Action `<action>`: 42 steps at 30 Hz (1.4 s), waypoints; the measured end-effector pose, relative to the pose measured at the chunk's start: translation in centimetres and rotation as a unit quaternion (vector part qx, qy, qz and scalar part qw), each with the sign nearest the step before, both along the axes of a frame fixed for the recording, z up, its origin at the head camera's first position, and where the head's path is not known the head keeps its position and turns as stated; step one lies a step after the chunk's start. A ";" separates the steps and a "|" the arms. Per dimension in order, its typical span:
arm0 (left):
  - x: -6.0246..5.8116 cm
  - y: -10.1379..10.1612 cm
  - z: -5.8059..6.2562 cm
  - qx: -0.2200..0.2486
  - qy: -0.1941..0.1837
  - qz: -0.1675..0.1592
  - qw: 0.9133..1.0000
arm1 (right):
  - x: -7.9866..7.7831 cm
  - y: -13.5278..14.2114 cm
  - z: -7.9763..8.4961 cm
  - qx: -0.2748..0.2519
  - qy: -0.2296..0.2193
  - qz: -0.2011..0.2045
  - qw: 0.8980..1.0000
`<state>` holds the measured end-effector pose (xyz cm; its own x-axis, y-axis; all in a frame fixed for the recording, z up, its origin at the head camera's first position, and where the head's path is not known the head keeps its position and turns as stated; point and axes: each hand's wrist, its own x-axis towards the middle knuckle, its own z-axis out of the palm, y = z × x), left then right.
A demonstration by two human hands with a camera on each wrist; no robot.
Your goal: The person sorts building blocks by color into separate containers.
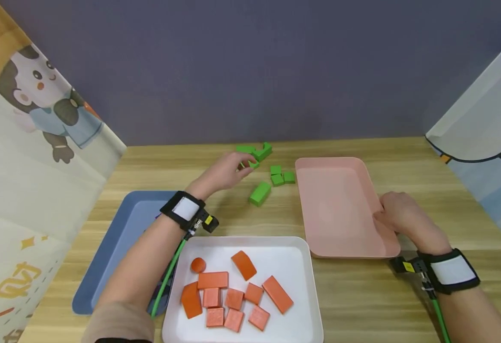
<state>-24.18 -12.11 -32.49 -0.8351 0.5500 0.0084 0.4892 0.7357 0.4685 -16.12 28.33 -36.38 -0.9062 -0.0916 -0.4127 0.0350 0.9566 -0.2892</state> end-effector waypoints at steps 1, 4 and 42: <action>-0.5 -0.4 -0.4 -0.007 0.000 0.009 1.000 | 0.1 0.0 -0.1 -0.003 -0.003 -0.003 1.000; -1.6 -1.3 -1.6 -0.040 0.009 0.031 0.999 | 0.5 -0.1 -0.3 -0.007 -0.015 -0.014 1.000; 0.5 0.3 -1.4 -0.085 0.104 0.005 0.991 | 0.4 0.2 -0.5 -0.013 0.017 -0.011 1.000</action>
